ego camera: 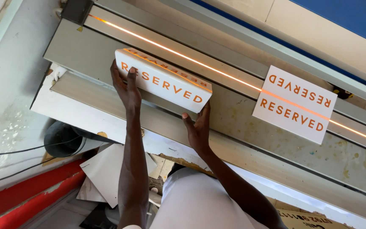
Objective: Heat bending plastic 'RESERVED' signs using a strip heater to create a triangular shape.
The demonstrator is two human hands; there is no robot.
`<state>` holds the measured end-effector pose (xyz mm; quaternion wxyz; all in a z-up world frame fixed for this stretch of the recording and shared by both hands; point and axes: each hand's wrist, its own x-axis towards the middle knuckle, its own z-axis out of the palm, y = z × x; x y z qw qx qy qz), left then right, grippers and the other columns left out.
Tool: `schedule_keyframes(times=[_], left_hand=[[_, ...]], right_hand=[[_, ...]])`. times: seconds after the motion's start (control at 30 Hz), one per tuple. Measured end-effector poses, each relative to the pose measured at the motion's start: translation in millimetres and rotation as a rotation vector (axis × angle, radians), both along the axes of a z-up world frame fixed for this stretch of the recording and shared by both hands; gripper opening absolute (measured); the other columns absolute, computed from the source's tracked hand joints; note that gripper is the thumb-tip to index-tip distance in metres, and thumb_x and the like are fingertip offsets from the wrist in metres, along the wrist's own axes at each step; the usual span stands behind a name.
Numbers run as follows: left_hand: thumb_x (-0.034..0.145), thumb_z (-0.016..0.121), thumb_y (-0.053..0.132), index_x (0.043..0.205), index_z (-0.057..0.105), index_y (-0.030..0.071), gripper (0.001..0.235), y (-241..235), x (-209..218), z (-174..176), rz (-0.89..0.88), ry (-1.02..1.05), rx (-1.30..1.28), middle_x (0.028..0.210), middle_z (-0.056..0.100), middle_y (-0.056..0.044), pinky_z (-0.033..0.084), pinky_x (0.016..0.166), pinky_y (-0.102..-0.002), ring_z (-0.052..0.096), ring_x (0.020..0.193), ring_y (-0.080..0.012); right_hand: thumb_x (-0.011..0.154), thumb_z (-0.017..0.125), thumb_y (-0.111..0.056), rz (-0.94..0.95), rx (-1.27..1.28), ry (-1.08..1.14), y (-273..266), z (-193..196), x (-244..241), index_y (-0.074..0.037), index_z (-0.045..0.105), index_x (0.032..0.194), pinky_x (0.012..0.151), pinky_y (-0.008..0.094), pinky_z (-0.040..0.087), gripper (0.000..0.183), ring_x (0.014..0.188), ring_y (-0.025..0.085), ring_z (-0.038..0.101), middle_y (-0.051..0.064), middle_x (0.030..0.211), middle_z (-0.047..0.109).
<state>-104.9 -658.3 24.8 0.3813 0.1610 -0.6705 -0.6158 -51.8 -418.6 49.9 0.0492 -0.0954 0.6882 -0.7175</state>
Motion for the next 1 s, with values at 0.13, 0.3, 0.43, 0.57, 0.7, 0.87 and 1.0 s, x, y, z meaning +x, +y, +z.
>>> schedule_keyframes(times=[0.13,0.3,0.43,0.57,0.7,0.87,1.0], left_hand=[[0.118,0.072,0.049,0.166,0.052,0.009,0.065,-11,12,-8,-0.038,0.017,-0.042,0.145,0.063,-0.017,0.042,0.126,-0.052,0.056,0.135,-0.0236],[0.109,0.076,0.069,0.180,0.039,0.006,0.103,34,40,31,0.120,0.068,-0.389,0.188,0.026,-0.018,0.002,0.146,-0.058,0.011,0.178,-0.0377],[0.108,0.073,0.052,0.146,0.057,-0.013,0.077,173,53,50,-0.052,0.325,-0.430,0.150,0.055,-0.034,0.037,0.130,-0.068,0.051,0.148,-0.0570],[0.114,0.045,0.080,0.158,0.049,0.006,0.086,295,68,104,-0.607,0.111,0.236,0.168,0.044,-0.017,0.036,0.132,-0.062,0.036,0.167,-0.0395],[0.105,0.042,0.086,0.186,-0.001,0.015,0.116,358,79,148,-1.088,-0.418,0.570,0.192,0.008,-0.027,0.033,0.117,-0.084,0.011,0.173,-0.0538],[0.113,0.073,0.031,0.165,0.047,0.002,0.065,408,80,101,-0.891,0.036,0.367,0.166,0.053,-0.024,0.034,0.135,-0.061,0.047,0.161,-0.0426],[0.110,0.078,0.011,0.128,0.083,0.009,0.019,405,63,60,-0.520,-0.064,0.021,0.124,0.083,-0.010,0.065,0.103,-0.044,0.081,0.116,-0.0301]], right_hand=[[0.110,0.075,-0.041,0.024,-0.017,0.003,17,-3,2,-0.011,0.007,0.183,0.144,0.059,0.014,0.104,0.175,0.034,0.021,0.018,0.182,0.027],[0.112,0.072,-0.035,-0.097,0.161,0.104,79,-5,22,-0.009,0.021,0.180,0.140,0.058,0.026,0.089,0.172,0.036,0.028,0.017,0.176,0.034],[0.113,0.071,-0.034,-0.230,0.137,0.056,136,1,26,-0.007,0.038,0.175,0.135,0.058,0.037,0.075,0.166,0.036,0.037,0.015,0.170,0.040],[0.118,0.041,-0.069,-0.049,-0.031,0.425,164,43,31,-0.005,0.031,0.178,0.141,0.061,0.028,0.088,0.173,0.037,0.031,0.019,0.186,0.026],[0.120,0.027,-0.064,-0.036,0.326,0.882,247,-18,0,0.000,0.053,0.166,0.142,0.062,0.009,0.083,0.174,0.048,0.023,0.027,0.179,0.043],[0.117,0.056,-0.048,-0.296,0.432,0.683,340,-15,-27,-0.006,0.062,0.160,0.139,0.058,0.023,0.060,0.164,0.042,0.038,0.017,0.170,0.051],[0.117,0.071,-0.011,-0.569,0.516,0.524,410,-9,-27,-0.003,0.077,0.140,0.119,0.052,0.050,0.025,0.133,0.035,0.063,0.010,0.138,0.069]])
